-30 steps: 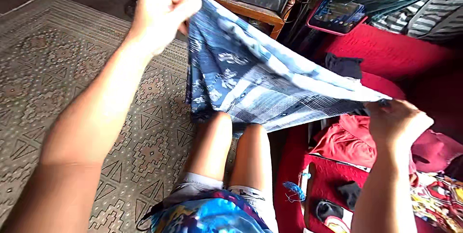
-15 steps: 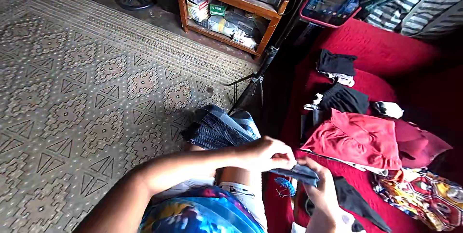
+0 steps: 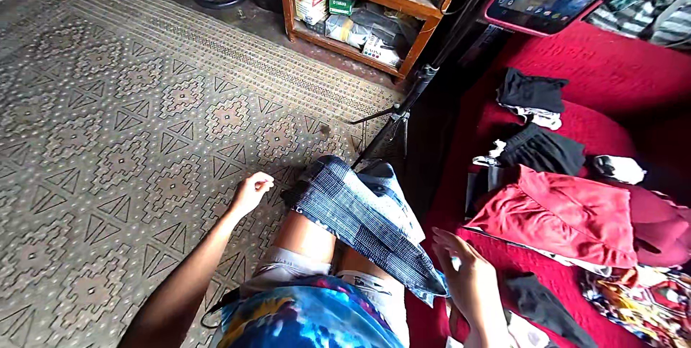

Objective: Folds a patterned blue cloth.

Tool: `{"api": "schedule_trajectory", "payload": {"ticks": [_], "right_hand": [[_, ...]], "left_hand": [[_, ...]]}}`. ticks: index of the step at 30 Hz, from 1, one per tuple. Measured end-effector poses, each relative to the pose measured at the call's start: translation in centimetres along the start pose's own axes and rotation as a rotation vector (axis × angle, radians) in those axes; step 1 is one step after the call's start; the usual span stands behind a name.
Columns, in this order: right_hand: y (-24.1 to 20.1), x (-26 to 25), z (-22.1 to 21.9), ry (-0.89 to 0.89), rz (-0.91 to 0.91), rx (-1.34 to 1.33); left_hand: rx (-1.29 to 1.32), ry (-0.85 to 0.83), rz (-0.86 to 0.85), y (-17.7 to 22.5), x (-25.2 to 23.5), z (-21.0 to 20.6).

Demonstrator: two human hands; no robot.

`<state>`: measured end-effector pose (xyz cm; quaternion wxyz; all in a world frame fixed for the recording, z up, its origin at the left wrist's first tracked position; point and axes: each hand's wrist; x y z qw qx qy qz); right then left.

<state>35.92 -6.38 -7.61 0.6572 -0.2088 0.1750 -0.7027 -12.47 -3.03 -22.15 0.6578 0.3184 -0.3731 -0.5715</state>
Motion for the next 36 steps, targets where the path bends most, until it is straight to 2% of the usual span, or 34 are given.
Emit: {"api": "schedule_trajectory", "payload": {"ticks": [2, 5, 7, 10, 14, 18, 23, 26, 30, 33, 36], "right_hand": [[-2.6, -2.0, -1.9, -0.160, 0.041, 0.017], [-6.3, -3.8, -5.1, -0.449, 0.028, 0.150], [-7.6, -4.0, -6.9, -0.510, -0.027, 0.254], [-7.1, -3.1, -8.4, -0.380, -0.021, 0.230], [-5.0, -0.5, -9.4, -0.182, 0.199, 0.058], [-3.6, 1.8, -10.3, -0.196, 0.302, 0.085], [-1.7, 4.1, -11.2, -0.279, 0.312, 0.163], [-0.9, 4.7, -10.3, -0.311, 0.323, 0.145], [-0.8, 5.2, -5.8, -0.458, 0.297, 0.009], [0.9, 4.9, -0.8, -0.501, 0.224, -0.127], [4.4, 5.0, 3.6, -0.449, 0.248, -0.329]], "left_hand": [[0.159, -0.038, 0.201, -0.6, 0.1, -2.0], [0.424, 0.039, 0.415, 0.0, -0.1, -4.8], [0.578, 0.051, 0.495, 1.2, -0.3, -5.3], [0.517, 0.003, 0.386, 1.5, -0.8, -4.8], [0.339, 0.056, 0.210, 0.7, -1.7, -2.8], [0.168, 0.103, 0.139, 0.9, -2.9, -1.5], [0.093, 0.099, 0.135, 1.7, -4.0, -1.1], [0.030, -0.004, 0.176, 2.7, -4.8, -1.3], [-0.083, -0.296, 0.271, 3.3, -4.9, -0.6], [-0.115, -0.325, 0.257, 1.9, -4.9, -1.3], [-0.159, -0.253, 0.245, 1.4, -5.2, -1.9]]}}
Point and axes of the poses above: each hand's wrist, its own x-axis away from the middle knuckle, its own z-axis out of the back of the hand, y = z × x, and after that the axes turned 11 degrees about -z, right-handed
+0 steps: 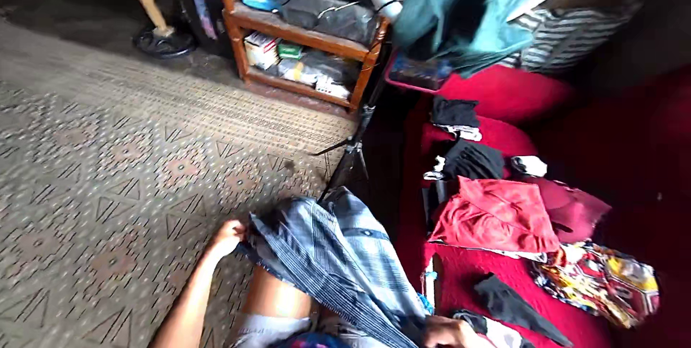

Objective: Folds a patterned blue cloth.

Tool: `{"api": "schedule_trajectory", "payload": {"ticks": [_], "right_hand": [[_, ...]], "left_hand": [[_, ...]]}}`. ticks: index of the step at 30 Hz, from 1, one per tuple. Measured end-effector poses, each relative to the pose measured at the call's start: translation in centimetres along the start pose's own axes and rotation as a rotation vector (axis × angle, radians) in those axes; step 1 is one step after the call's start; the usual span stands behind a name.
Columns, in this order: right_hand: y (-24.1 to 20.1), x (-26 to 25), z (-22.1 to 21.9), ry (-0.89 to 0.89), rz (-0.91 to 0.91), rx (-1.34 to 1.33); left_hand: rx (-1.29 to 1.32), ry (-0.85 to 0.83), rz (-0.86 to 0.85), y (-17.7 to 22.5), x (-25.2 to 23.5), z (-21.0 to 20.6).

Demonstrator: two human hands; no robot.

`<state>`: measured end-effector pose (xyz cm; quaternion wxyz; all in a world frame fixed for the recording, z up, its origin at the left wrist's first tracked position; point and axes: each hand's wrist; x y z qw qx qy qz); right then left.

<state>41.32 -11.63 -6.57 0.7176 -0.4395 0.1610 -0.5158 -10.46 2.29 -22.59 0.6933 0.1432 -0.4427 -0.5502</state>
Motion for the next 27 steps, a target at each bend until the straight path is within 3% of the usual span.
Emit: {"api": "schedule_trajectory", "payload": {"ticks": [2, 4, 6, 9, 13, 15, 17, 19, 22, 24, 27], "right_hand": [[2.1, 2.1, 1.5, 0.008, -0.016, -0.072], [3.2, 3.0, 1.8, -0.004, -0.162, 0.005], [3.7, 2.4, 0.0, -0.008, -0.383, 0.171], [4.9, 0.5, -4.1, -0.071, -0.530, 0.277], [4.0, -1.8, -6.7, -0.187, -0.706, 0.273], [2.2, -2.4, -6.2, -0.210, -0.800, 0.316], [-0.3, -2.8, -5.0, -0.171, -0.833, 0.336], [-2.5, -3.8, -4.0, -0.071, -0.734, 0.359], [-4.5, -7.7, -4.2, 0.222, -0.290, 0.280], [-5.5, -11.7, -5.0, 0.282, -0.013, 0.043], [-9.0, -16.3, -6.4, 0.275, 0.192, -0.328]], "left_hand": [[-0.061, 0.051, -0.009, -0.1, 0.2, -0.3], [-0.120, 0.063, -0.008, 0.3, 0.3, -0.6], [-0.169, 0.040, 0.013, 0.5, 0.3, -0.8], [-0.175, 0.027, 0.033, 0.6, -0.1, -1.2], [0.229, 0.226, 0.048, 0.1, -0.6, -2.4], [0.549, 0.339, 0.128, 0.8, -0.5, -2.6], [0.747, 0.350, 0.176, 1.7, -0.1, -2.2], [0.801, 0.344, 0.117, 3.8, 0.9, -1.9], [0.872, 0.403, -0.038, 12.1, 3.3, -0.8], [0.746, 0.315, -0.338, 17.5, 5.4, -0.7], [0.554, 0.179, -0.799, 22.1, 6.7, -1.6]]}}
Point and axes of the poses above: each hand's wrist, its own x-axis away from the middle knuckle, its own z-axis out of the back of the hand, y = z × x, and after that the axes turned 11 degrees about -z, right-handed
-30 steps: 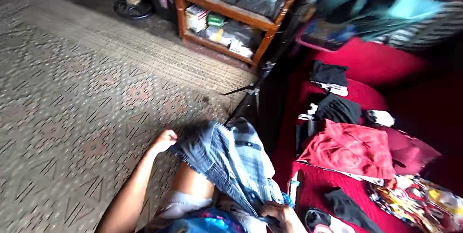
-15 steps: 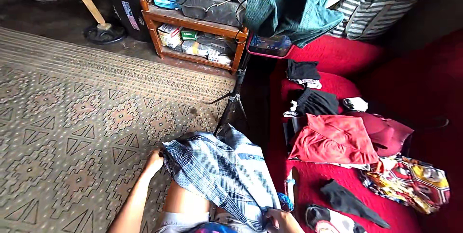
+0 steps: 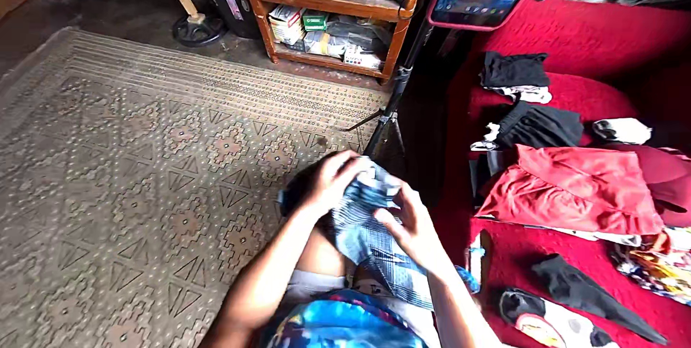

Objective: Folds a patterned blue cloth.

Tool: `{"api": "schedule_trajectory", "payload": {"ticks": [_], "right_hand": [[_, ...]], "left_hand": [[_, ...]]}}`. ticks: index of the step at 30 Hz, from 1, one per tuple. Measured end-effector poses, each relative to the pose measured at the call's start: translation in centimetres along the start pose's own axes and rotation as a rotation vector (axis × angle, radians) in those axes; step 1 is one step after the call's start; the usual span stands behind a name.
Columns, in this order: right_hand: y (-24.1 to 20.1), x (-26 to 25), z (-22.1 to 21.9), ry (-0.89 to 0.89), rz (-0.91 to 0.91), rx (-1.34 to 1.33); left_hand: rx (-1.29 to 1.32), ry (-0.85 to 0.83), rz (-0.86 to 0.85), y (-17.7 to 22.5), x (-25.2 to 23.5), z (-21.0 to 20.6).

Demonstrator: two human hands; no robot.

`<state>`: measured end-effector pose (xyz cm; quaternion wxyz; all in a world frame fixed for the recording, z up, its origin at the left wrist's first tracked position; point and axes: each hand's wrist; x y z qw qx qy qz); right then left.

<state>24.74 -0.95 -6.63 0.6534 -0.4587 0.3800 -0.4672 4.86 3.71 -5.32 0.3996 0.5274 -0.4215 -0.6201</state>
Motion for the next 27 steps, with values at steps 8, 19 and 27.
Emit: {"api": "schedule_trajectory", "payload": {"ticks": [8, 19, 27], "right_hand": [[-1.1, -1.6, -1.7, 0.224, 0.097, 0.021], [1.1, 0.7, 1.9, 0.322, 0.056, 0.271], [6.4, 4.0, 2.8, 0.291, -0.201, 0.329]], "left_hand": [[0.218, -0.007, -0.033, 1.1, 2.2, -0.7], [0.097, 0.001, 0.027, -0.2, 4.3, 2.6], [-0.374, 0.174, 0.136, -5.4, 10.3, 8.7]]}}
Point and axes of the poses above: each hand's wrist, its own x-axis away from the middle knuckle, its own z-axis out of the back of the hand, y = z × x, and after that the axes turned 11 degrees about -z, right-handed
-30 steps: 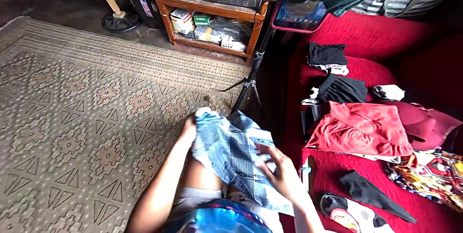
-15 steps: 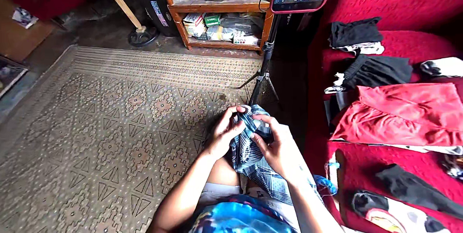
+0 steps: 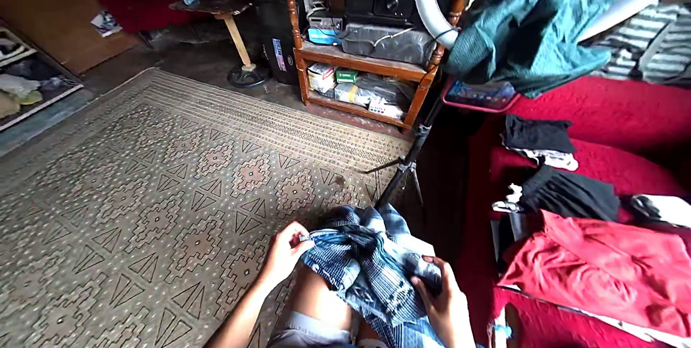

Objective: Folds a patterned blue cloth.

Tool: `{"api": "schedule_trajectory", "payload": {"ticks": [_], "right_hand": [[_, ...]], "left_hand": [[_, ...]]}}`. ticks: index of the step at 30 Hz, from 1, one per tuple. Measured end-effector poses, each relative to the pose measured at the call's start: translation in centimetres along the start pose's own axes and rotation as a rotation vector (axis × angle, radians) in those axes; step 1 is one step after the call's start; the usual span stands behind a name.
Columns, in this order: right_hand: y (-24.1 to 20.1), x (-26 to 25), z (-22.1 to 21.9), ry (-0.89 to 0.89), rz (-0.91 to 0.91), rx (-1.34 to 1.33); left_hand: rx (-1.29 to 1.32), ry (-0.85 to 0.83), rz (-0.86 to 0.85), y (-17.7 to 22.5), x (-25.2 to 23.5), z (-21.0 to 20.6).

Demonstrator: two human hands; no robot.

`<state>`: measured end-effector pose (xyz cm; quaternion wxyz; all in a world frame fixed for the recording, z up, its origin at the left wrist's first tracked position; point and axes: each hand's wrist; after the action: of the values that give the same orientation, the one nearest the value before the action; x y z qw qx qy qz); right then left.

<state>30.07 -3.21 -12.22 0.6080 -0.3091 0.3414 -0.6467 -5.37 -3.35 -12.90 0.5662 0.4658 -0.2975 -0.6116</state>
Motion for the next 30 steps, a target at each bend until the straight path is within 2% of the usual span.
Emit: {"api": "schedule_trajectory", "payload": {"ticks": [3, 7, 8, 12, 16, 20, 22, 24, 27, 30], "right_hand": [[0.3, 0.4, -0.2, -0.090, -0.071, 0.125], [-0.4, -0.6, 1.3, -0.463, -0.143, 0.345], [-0.8, -0.7, 2.2, -0.503, -0.158, 0.362], [-1.0, -0.8, 5.7, -0.260, -0.195, 0.311], [0.7, -1.2, 5.4, -0.080, -0.171, 0.194], [0.7, -1.4, 3.5, -0.270, -0.247, 0.330], [0.9, -1.6, 2.7, -0.368, -0.248, 0.409], [1.0, -1.6, 2.2, -0.365, -0.208, 0.445], [1.0, -1.8, 2.7, -0.276, -0.170, 0.425], [2.0, -2.3, 4.2, -0.118, -0.030, 0.235]], "left_hand": [[-0.189, -0.027, 0.060, -1.3, 1.2, 0.0], [-0.246, -0.147, 0.170, -1.1, 1.0, -0.1], [-0.240, -0.152, 0.163, -1.0, 1.0, -0.1], [-0.250, -0.064, 0.088, -0.9, 1.7, 0.1], [-0.275, 0.105, -0.067, -1.2, 2.0, -0.5], [-0.323, 0.192, -0.218, 0.7, 1.1, -1.5], [-0.278, 0.183, -0.288, 1.8, 0.7, -2.2], [-0.212, 0.131, -0.380, 2.6, 0.7, -3.1], [-0.178, 0.024, -0.436, 4.1, 1.3, -4.3], [-0.168, -0.040, -0.335, 5.1, 1.7, -5.2]]}}
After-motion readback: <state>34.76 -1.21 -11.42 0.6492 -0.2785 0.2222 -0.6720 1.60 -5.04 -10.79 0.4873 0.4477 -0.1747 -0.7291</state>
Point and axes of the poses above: each hand's wrist, its own x-axis away from the middle knuckle, its own z-axis out of the back of the hand, y = z × x, and after that the axes turned 11 degrees about -z, right-handed
